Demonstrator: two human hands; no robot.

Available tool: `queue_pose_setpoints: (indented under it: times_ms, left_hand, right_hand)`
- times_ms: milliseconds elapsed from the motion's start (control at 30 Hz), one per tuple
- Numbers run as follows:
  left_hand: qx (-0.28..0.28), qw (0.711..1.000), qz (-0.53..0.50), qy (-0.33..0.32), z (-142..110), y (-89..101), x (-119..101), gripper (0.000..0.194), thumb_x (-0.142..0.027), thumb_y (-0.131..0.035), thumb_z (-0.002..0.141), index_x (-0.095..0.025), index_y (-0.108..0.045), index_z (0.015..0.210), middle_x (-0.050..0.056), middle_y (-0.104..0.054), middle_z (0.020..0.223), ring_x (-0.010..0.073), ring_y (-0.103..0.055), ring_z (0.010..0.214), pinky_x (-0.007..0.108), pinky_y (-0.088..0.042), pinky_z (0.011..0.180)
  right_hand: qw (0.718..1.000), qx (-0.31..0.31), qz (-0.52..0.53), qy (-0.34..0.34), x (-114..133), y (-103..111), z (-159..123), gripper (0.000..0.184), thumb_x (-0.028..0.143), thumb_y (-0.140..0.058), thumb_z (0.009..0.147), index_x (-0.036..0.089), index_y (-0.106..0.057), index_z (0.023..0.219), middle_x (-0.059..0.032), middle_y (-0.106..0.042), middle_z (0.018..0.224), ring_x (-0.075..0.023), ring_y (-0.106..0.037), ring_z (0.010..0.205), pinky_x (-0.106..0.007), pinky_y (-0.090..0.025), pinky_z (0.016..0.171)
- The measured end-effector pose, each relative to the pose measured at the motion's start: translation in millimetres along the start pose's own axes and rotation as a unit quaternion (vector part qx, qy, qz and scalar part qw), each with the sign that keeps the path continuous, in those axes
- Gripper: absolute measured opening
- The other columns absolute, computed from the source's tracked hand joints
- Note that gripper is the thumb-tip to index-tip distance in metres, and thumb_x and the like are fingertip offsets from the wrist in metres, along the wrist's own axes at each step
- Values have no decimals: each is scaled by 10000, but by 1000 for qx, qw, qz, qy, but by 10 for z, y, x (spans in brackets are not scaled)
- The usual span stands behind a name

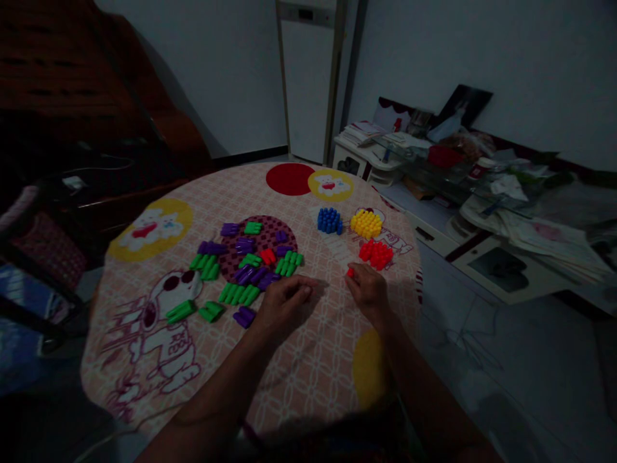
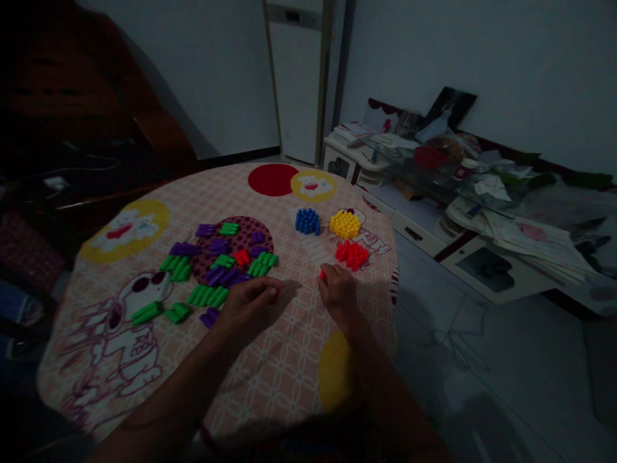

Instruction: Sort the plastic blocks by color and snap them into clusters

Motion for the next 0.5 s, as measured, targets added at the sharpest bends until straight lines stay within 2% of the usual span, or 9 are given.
queue_pose_setpoints:
  times_ms: [133, 233, 333, 500]
  left_hand:
    - [1, 1000, -7, 8, -12, 2, 62, 262, -387, -709, 843, -147, -755, 936, 35, -668, 713, 124, -574, 615, 225, -415, 557]
    - [6, 1000, -12, 14, -23, -11, 90, 259, -388, -693, 860, -151, -750, 949, 31, -665, 717, 118, -563, 599, 223, -410, 547]
    - [8, 1000, -11, 10, -25, -17, 69, 254, -378, -688, 857, -148, -753, 944, 29, -660, 709, 116, -562, 602, 217, -407, 544]
    - [5, 1000, -2, 18, -25, -20, 25, 260, -375, -708, 833, -138, -753, 930, 32, -660, 695, 120, -564, 596, 213, -407, 536]
  right_hand:
    - [1000, -16, 23, -3, -51, 117, 7, 273, 205, -537, 868, 158, -722, 1062, -115, -734, 943, -237, -666, 835, -343, -519, 796]
    - [998, -42, 28, -36, -150, 281, 17, 280, 214, -554, 829, 162, -722, 1046, -102, -742, 925, -214, -652, 752, -329, -518, 743]
    - [996, -55, 14, -63, -249, 440, 9, 225, 240, -559, 809, 177, -727, 945, -78, -731, 851, -197, -630, 692, -318, -505, 707]
    - [990, -105, 1, -92, -439, 737, -96, 231, 304, -570, 791, 178, -729, 902, -72, -727, 831, -201, -638, 684, -323, -503, 689]
Point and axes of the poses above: each hand's wrist, its own z-axis towards the middle knuckle, its own y-axis out of the back of the hand, x = y × z, the point moved 7 cm from there along z, towards the middle knuckle
